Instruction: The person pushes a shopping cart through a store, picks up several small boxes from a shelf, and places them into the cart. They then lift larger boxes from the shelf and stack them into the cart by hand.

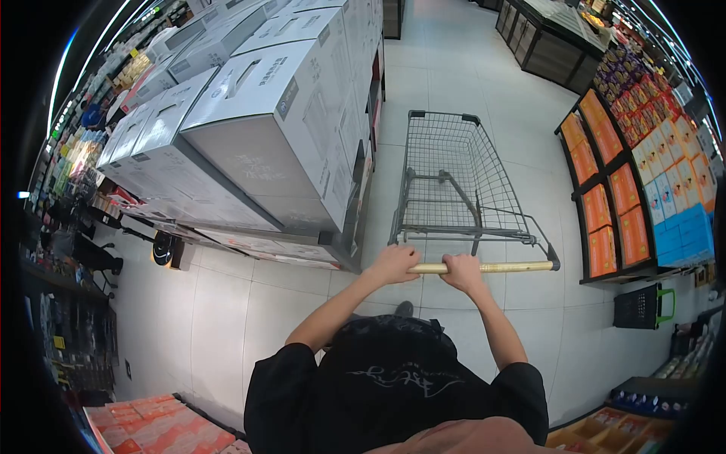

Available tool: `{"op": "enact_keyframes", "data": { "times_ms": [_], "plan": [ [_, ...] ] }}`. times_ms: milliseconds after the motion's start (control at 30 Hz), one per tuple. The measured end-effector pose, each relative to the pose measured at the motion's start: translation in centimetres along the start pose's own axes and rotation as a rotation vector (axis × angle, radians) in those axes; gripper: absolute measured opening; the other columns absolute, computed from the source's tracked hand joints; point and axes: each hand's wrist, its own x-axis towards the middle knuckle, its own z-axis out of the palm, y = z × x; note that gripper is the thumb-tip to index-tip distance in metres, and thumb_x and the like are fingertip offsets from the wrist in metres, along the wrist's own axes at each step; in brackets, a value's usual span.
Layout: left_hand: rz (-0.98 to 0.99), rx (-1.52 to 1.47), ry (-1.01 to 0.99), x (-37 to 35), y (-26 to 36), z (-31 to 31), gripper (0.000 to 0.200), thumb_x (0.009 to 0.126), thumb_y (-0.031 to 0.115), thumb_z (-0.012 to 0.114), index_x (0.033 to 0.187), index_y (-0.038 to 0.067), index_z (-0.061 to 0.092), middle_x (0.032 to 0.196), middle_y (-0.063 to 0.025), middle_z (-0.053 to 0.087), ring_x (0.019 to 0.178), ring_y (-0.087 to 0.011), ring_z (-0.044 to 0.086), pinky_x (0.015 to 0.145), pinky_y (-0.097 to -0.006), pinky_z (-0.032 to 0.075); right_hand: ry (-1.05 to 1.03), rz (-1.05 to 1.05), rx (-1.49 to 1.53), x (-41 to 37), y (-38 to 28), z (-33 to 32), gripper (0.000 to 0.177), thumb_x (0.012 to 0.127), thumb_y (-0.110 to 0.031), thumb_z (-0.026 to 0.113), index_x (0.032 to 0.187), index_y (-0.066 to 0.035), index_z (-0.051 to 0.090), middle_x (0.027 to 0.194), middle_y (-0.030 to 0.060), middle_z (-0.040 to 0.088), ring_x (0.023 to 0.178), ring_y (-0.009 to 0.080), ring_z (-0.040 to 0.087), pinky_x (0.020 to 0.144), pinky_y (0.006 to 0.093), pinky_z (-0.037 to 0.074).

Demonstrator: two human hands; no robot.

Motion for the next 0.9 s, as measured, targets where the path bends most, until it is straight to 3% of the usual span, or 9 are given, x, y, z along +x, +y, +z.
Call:
{"op": "enact_keyframes", "data": {
  "times_ms": [67,100,167,267,367,433,633,900],
  "plan": [
    [-0.051,-0.003,-0.263,-0.3,0.0,-0.4,0.033,0.074,0.031,0.066,0.095,0.008,0.055,0.086,-0.0111,0.063,0.081,-0.0308,0.063,0.07,-0.0457,0.048,0.038,-0.168,0.135,-0.5,0.8,-1.0,0.029,0.064,-0.036,0.071,0.077,-0.011,0.063,0.071,0.0094,0.065,0.067,0.03,0.064,0.065,0.0428,0.05],
    [-0.026,0.011,-0.271,-0.8,0.2,-0.5,0.032,0.075,0.03,0.065,0.095,0.008,0.055,0.081,-0.0117,0.063,0.077,-0.032,0.063,0.065,-0.0459,0.048,0.058,-0.252,0.202,-1.2,1.3,-1.4,0.032,0.062,-0.039,0.072,0.077,-0.012,0.062,0.072,0.0083,0.065,0.069,0.0293,0.064,0.066,0.0424,0.05],
    [0.025,0.037,-0.287,-2.5,1.1,-0.7,0.03,0.075,0.029,0.061,0.096,0.008,0.055,0.07,-0.013,0.062,0.067,-0.0342,0.063,0.056,-0.0464,0.047,-0.061,-0.182,0.13,-3.6,2.7,-3.3,0.034,0.061,-0.04,0.074,0.075,-0.012,0.063,0.073,0.0082,0.065,0.071,0.0294,0.064,0.066,0.0418,0.049],
    [0.063,0.001,-0.299,-5.3,2.5,1.5,0.028,0.075,0.027,0.061,0.095,0.008,0.055,0.069,-0.0134,0.062,0.066,-0.0346,0.063,0.059,-0.0464,0.048,-0.206,-0.028,0.008,-8.9,5.1,-1.7,0.033,0.06,-0.042,0.073,0.074,-0.013,0.065,0.072,0.0081,0.065,0.071,0.0293,0.064,0.065,0.0413,0.049],
    [0.065,-0.071,-0.328,-8.2,5.6,2.2,0.025,0.075,0.024,0.06,0.094,0.007,0.056,0.071,-0.0143,0.063,0.07,-0.0349,0.064,0.06,-0.0461,0.049,-0.281,0.204,-0.11,-13.9,3.6,-0.1,0.033,0.059,-0.043,0.071,0.075,-0.015,0.068,0.07,0.0088,0.066,0.07,0.0293,0.064,0.064,0.0403,0.05],
    [0.061,-0.099,-0.319,-10.0,7.1,3.3,0.023,0.074,0.02,0.059,0.092,0.006,0.057,0.071,-0.0148,0.063,0.071,-0.0352,0.064,0.061,-0.0463,0.049,-0.258,0.22,-0.121,-15.9,2.9,1.3,0.032,0.058,-0.043,0.071,0.076,-0.016,0.069,0.069,0.0093,0.066,0.069,0.0295,0.064,0.063,0.0408,0.05],
    [0.11,-0.079,-0.265,-14.0,9.3,8.0,0.026,0.075,0.029,0.062,0.092,0.009,0.057,0.068,-0.0123,0.063,0.067,-0.0337,0.063,0.057,-0.0467,0.047,-0.23,0.278,-0.124,-21.0,0.7,4.1,0.032,0.06,-0.042,0.069,0.077,-0.015,0.069,0.07,0.0108,0.066,0.071,0.0299,0.065,0.066,0.0415,0.051],
    [0.118,0.011,-0.191,-14.1,12.2,9.8,0.028,0.075,0.033,0.063,0.09,0.01,0.058,0.069,-0.0109,0.063,0.068,-0.031,0.064,0.058,-0.0451,0.048,-0.083,0.33,-0.119,-26.0,0.8,4.9,0.026,0.058,-0.037,0.067,0.069,-0.014,0.066,0.066,0.0107,0.064,0.067,0.0311,0.063,0.061,0.0432,0.05]
  ]
}}
